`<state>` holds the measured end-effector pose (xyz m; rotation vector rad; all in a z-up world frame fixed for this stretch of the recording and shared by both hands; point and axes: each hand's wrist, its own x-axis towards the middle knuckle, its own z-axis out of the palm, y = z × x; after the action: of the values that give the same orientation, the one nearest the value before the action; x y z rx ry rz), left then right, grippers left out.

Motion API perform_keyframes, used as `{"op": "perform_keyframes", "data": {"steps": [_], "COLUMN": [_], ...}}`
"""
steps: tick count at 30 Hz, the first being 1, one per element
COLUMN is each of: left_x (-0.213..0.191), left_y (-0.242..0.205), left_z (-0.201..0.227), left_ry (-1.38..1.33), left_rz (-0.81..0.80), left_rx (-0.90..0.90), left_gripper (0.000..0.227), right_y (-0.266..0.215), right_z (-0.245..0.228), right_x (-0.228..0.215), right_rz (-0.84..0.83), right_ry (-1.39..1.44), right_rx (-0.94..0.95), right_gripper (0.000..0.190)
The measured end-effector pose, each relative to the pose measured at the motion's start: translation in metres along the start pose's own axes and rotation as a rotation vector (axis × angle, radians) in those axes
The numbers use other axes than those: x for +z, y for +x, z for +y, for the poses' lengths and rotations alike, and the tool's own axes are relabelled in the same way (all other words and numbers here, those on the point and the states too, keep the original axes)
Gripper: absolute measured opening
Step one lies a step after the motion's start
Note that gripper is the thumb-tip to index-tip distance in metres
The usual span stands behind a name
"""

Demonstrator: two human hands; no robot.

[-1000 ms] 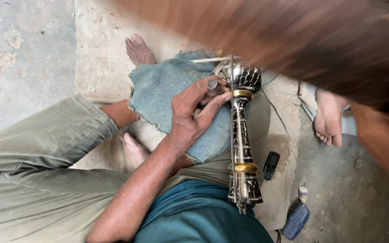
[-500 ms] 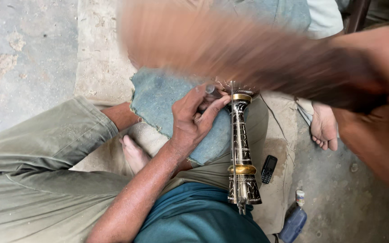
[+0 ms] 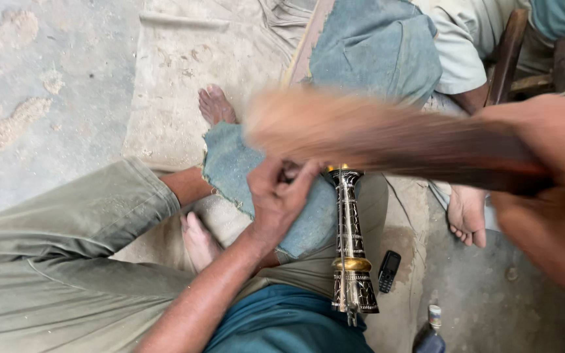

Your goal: The person sits on the floor and uses a hammer and chisel to shape and adjust a curved metal object, likely a hookah hose, resting it on a cloth on their lap. The person repeatedly strikes the chisel to refine the metal's shape.

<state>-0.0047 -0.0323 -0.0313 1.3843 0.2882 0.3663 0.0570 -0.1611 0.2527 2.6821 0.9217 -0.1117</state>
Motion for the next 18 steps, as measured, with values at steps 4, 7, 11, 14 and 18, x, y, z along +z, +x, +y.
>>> {"op": "perform_keyframes", "data": {"steps": [4, 7, 11, 14, 18], "left_x": [-0.004, -0.005, -0.006, -0.008, -0.010], "left_y": [0.033, 0.062, 0.081, 0.088, 0.090], "left_z": [0.004, 0.008, 0.005, 0.005, 0.004], "left_ry": [-0.521, -0.503, -0.527, -0.582, -0.555], "left_rz": [-0.013, -0.138, -0.218, -0.276, -0.283], "left_rx": [0.064, -0.027, -0.069, -0.138, -0.195], "left_gripper": [0.021, 0.027, 0.031, 0.033, 0.029], "right_y": [0.002, 0.008, 0.020, 0.047, 0.058], "right_z": [0.032, 0.067, 0.119, 0.186, 0.295], "right_x": [0.038, 0.051, 0.068, 0.103, 0.167], "right_rz": [0.087, 0.092, 0.071, 0.064, -0.370], "right_ry": [0.254, 0.315, 0.367, 1.321, 0.568], "right_rx": [0.339, 0.258, 0.176, 0.685, 0.666], "right_gripper": [0.024, 0.032, 0.043, 0.032, 0.039]}}
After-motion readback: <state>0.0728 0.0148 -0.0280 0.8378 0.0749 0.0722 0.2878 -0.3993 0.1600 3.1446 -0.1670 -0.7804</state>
